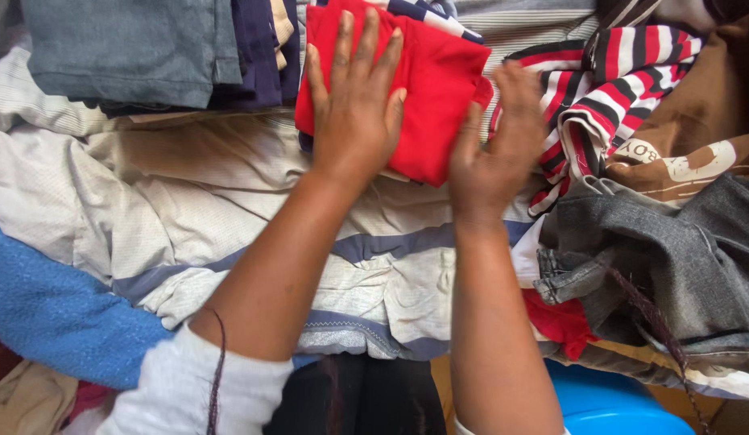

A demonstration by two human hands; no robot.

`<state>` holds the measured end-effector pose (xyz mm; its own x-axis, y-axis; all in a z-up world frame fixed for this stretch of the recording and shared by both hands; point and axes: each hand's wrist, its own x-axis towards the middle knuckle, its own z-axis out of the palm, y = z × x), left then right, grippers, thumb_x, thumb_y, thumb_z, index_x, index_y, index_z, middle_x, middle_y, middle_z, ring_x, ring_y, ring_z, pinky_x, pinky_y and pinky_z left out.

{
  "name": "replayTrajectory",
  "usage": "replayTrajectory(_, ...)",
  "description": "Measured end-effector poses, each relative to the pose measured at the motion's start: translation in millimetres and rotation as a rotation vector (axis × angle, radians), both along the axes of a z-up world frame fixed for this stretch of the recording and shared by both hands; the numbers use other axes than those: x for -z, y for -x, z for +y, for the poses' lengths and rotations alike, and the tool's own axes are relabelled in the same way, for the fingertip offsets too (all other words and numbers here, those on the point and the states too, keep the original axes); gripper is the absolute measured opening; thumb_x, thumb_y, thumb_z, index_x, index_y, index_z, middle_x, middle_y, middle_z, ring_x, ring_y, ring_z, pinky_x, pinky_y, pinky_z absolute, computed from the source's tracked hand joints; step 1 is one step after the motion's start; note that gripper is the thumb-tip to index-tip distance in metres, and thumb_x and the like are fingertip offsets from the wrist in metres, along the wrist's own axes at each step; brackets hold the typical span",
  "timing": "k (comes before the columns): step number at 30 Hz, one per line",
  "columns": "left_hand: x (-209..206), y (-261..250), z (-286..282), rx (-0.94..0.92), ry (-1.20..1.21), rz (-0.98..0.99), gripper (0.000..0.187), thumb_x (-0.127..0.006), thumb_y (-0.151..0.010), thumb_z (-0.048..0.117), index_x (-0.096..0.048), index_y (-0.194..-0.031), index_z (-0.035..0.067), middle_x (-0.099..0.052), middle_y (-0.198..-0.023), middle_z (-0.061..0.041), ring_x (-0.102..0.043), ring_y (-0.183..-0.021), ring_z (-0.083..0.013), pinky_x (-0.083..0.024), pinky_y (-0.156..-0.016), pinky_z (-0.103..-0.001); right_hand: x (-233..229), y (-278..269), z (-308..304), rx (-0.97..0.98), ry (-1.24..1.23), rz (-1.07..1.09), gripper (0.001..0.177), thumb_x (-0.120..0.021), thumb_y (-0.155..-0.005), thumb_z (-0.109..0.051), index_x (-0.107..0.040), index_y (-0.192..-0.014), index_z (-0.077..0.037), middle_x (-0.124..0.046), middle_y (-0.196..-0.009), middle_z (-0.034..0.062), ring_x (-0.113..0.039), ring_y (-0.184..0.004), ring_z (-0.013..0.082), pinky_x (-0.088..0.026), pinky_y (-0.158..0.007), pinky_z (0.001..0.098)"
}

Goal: The person folds several pieces of clothing by hand on a bed. They fold a blue-and-white striped shirt, a red t-shirt, and a red-and-white striped dress, placing each folded item on the bed.

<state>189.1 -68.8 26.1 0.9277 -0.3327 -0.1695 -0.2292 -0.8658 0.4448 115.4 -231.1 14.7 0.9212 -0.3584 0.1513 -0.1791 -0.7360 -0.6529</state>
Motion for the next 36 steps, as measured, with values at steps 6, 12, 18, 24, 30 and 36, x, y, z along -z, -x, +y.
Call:
replayTrajectory(6, -50.2, 69.7, -33.3, 0.084, 0.344, -0.041, 0.055, -0.061, -0.106, 0.020, -0.045, -0.158, 0.013, -0.038, -0.168, -0.009, -0.029, -0.161, -0.0260, -0.018, -0.135, -0.053, -5.1, 31.6, -49.8, -0.016, 0.462, 0.196, 0.039, -0.074, -0.077, -0.008, -0.064, -0.115, -0.007, -0.065, -0.133, 0.0163, -0.042, -0.143, 0.0394, -0.033, -0.110, 0.0527)
replayTrajectory(12, -61.5, 144.9, -58.4, 0.037, 0.687, 0.301, 0.053, -0.062, -0.099, 0.019, -0.051, -0.149, 0.005, -0.054, -0.154, -0.019, -0.049, -0.147, -0.0321, -0.039, -0.122, -0.043, 2.7, 59.4, -53.2, 0.080, 0.246, 0.042, 0.030, -0.068, -0.087, 0.000, -0.063, -0.115, -0.006, -0.068, -0.107, 0.0114, -0.063, -0.106, 0.0331, -0.045, -0.101, 0.0459)
replayTrajectory(18, -1.1, 192.6, -76.4, -0.669, 1.008, 1.154, 0.053, -0.053, -0.107, 0.039, -0.058, -0.147, 0.005, -0.067, -0.134, -0.028, -0.065, -0.117, -0.0430, -0.051, -0.091, -0.039, -55.2, 109.0, -43.6, 0.164, -0.326, 0.014, 0.022, -0.054, -0.116, -0.025, -0.057, -0.110, -0.004, -0.056, -0.093, 0.0062, -0.052, -0.082, 0.0173, -0.047, -0.079, 0.0308)
replayTrajectory(24, 27.8, 264.5, -89.7, -0.805, 1.616, 1.546, 0.063, -0.052, -0.098, 0.051, -0.052, -0.143, 0.006, -0.066, -0.132, -0.015, -0.067, -0.117, -0.0279, -0.053, -0.101, -0.044, -110.7, 251.4, -20.1, 0.126, -1.008, -0.001, 0.031, -0.056, -0.114, -0.029, -0.056, -0.096, -0.004, -0.057, -0.089, 0.0024, -0.050, -0.083, 0.0103, -0.043, -0.077, 0.0250)
replayTrajectory(30, -23.6, 345.1, -71.8, -0.696, 1.724, 1.526, 0.055, -0.063, -0.109, 0.038, -0.050, -0.148, 0.001, -0.067, -0.124, -0.017, -0.068, -0.108, -0.0279, -0.058, -0.095, -0.045, -121.4, 373.5, -28.3, 0.189, -1.728, 0.038, 0.041, -0.046, -0.120, -0.034, -0.056, -0.095, -0.003, -0.051, -0.072, 0.0007, -0.045, -0.064, 0.0082, -0.038, -0.059, 0.0215)
replayTrajectory(36, -138.1, 402.8, -38.4, -0.460, 1.363, 1.229, 0.046, -0.071, -0.094, 0.016, -0.063, -0.135, -0.003, -0.074, -0.112, -0.016, -0.071, -0.101, -0.0268, -0.059, -0.090, -0.040, -138.2, 423.1, -50.3, 0.262, -2.072, 0.125, 0.049, -0.041, -0.109, -0.051, -0.055, -0.115, -0.005, -0.065, -0.102, 0.0082, -0.065, -0.093, 0.0218, -0.054, -0.085, 0.0374)
